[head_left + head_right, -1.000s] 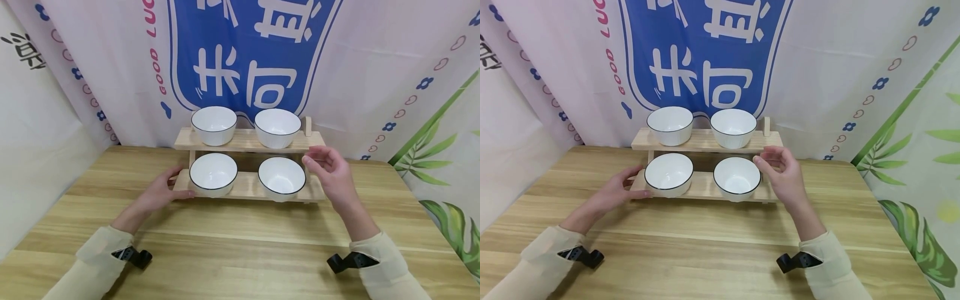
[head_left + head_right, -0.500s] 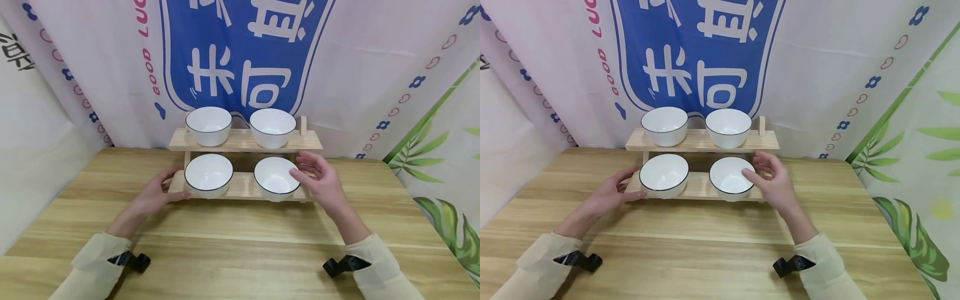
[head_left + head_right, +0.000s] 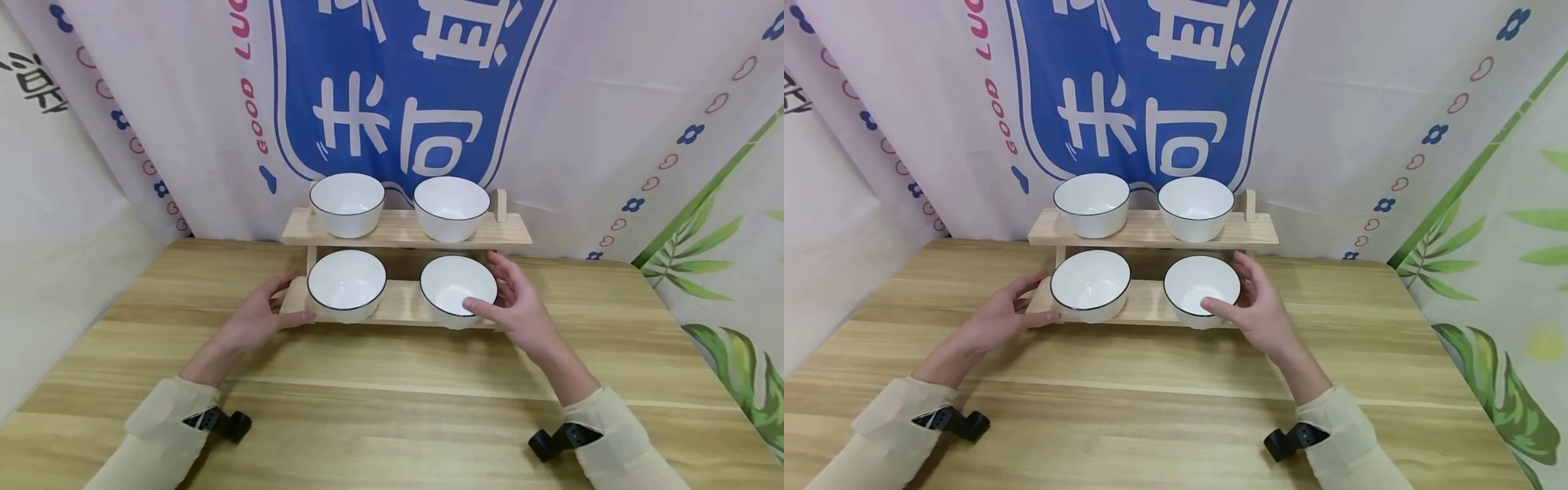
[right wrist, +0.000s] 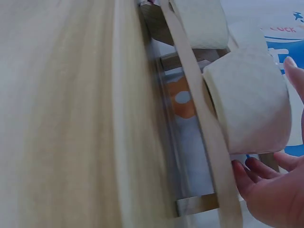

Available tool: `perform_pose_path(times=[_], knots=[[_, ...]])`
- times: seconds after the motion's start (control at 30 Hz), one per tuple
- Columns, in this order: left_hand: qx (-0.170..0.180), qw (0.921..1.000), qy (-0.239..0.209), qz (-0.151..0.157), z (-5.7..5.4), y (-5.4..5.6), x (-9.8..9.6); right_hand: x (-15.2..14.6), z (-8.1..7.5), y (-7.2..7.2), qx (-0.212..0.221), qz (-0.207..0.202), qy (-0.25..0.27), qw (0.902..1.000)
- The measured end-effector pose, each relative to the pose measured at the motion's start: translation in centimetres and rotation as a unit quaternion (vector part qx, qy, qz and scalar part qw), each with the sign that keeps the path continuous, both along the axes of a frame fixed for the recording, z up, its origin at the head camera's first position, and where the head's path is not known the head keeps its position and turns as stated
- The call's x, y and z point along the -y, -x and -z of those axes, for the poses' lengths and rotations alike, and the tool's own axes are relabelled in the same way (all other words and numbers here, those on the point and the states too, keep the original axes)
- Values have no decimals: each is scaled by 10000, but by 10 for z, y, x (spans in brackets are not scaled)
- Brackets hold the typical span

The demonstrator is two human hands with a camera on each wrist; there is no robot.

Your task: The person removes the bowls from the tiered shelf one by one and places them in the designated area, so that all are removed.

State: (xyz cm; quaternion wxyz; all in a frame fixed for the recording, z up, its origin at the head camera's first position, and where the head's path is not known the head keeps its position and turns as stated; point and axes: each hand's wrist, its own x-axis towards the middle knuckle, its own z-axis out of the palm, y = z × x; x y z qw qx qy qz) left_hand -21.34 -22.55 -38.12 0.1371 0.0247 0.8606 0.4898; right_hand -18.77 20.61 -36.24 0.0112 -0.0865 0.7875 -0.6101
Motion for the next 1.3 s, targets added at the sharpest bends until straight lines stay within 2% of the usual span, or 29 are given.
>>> perform_pose_path(times=[0.43,0.57,0.9,1.3], knots=[[23,10000,0,-33,-2,-3,1,5,8,3,-246,-444,-306,9982],[46,10000,32,-68,-2,-2,1,6,8,2,-257,-352,-548,9976],[26,10000,49,-6,-3,0,-1,10,8,-2,-142,-78,-674,9976],[15,10000,92,7,-3,-1,0,17,9,-3,-198,269,-977,9946]])
